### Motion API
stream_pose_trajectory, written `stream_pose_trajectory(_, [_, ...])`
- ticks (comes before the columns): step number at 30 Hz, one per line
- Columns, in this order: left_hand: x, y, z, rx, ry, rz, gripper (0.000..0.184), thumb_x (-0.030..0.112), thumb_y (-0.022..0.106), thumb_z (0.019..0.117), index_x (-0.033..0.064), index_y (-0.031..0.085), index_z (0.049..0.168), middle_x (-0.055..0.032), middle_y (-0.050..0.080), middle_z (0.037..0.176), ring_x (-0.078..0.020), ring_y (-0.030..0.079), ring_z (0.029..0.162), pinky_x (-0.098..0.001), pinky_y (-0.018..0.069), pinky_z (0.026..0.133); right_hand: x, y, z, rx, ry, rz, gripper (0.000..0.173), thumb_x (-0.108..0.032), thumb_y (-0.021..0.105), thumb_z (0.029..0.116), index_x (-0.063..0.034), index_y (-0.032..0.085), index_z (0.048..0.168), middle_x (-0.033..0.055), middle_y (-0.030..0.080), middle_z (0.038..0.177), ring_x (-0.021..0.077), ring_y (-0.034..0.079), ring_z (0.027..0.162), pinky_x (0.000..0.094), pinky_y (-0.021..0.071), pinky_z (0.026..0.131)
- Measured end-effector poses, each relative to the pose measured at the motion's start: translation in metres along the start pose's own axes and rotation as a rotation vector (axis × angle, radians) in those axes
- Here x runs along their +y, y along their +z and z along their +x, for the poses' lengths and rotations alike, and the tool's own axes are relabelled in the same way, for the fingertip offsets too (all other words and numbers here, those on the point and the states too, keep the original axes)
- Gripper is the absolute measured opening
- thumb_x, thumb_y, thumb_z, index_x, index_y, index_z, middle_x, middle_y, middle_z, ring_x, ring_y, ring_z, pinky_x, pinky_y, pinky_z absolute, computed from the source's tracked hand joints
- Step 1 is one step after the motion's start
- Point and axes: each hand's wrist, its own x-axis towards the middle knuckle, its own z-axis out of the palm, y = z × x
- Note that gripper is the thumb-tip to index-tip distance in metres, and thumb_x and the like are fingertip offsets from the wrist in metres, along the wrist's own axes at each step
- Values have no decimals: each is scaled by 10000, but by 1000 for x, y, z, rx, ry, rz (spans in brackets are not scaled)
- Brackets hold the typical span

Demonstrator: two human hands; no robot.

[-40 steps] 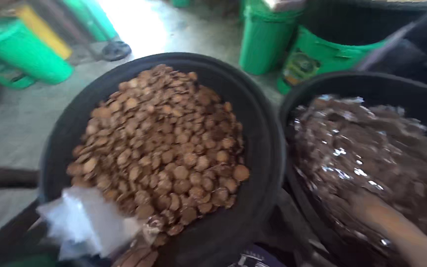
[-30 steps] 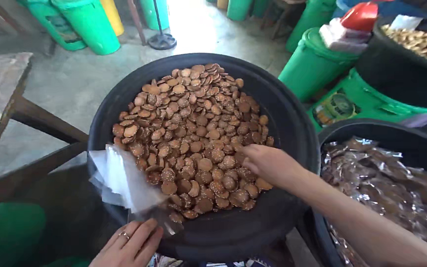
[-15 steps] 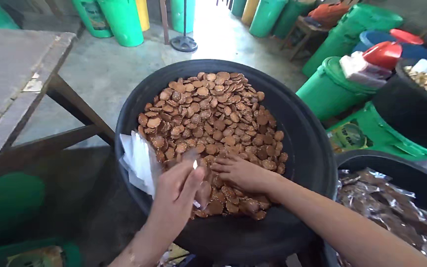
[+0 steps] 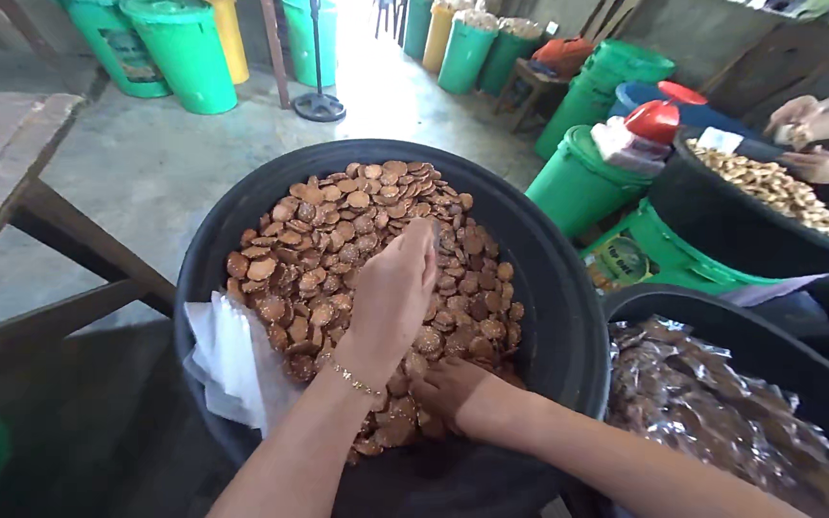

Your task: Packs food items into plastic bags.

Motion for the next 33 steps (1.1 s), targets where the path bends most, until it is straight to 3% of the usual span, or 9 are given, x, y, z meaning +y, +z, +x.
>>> stream_pose_trajectory(2, [2,-3,0,-62,-6,1,170,70,619,974,14,659,1130,-130,688,863,-264,676,661,-420,557,590,8,16,-16,-38,66,1,267,-4,551,1005,45,644,1250,283,647,1249,486,609,1207,628,502,972])
stream_pose_trajectory(5, [4,1,0,-106,61,-12,156,66,620,971,39,709,1096,-124,718,962,-252,705,737,-407,582,641,14,19,-32,51,148,8,284,68,571,957,62,647,1231,287,657,1209,480,657,1120,591,562,884])
stream_pose_trajectory(8, [4,3,1,-120,71,-25,138,46,640,951,41,702,1074,-126,700,995,-239,691,739,-388,576,642,18,-6,-34,192,273,243,352,-2,594,987,36,593,1337,271,642,1257,417,662,1140,532,532,996])
stream_pose_trajectory(11, [-1,6,2,-101,79,-54,186,0,620,947,28,690,1117,-152,665,1103,-243,682,806,-370,582,692,31,-23,-16,328,311,387,315,-62,635,970,92,616,1244,314,597,1287,414,630,1161,490,509,1016])
stream_pose_trajectory(16, [-18,8,5,-222,53,98,260,-14,570,980,14,710,1197,-181,668,1272,-343,644,1193,-474,523,1007,16,-28,34,-75,466,253,485,-8,588,989,35,491,1462,260,330,1609,451,410,1437,566,405,1139])
stream_pose_trajectory(21, [-6,13,15,-520,17,305,239,-52,512,993,-80,695,1145,-263,668,1209,-439,628,1173,-524,487,1025,23,-28,14,106,410,214,490,17,570,994,12,474,1474,302,512,1430,494,566,1258,623,482,1015])
stream_pose_trajectory(26, [16,18,14,-938,-164,506,274,1,528,1006,-115,636,1230,-296,607,1305,-472,561,1259,-562,459,1050,52,-49,-11,437,358,773,451,26,643,950,66,544,1387,302,591,1351,397,585,1265,532,438,1091])
stream_pose_trajectory(29, [7,25,10,-943,-207,404,298,97,508,1039,-111,649,1199,-332,632,1233,-517,591,1196,-627,458,1016,57,-57,-25,730,178,1366,488,39,532,1008,51,395,1477,238,535,1359,232,634,1086,380,547,937])
stream_pose_trajectory(33, [3,25,13,-907,-233,297,336,189,594,1005,-105,689,1138,-351,659,1154,-534,619,1136,-668,457,982,49,-69,-27,898,-37,1856,470,51,372,1037,-31,363,1499,117,557,1240,157,644,947,351,569,855])
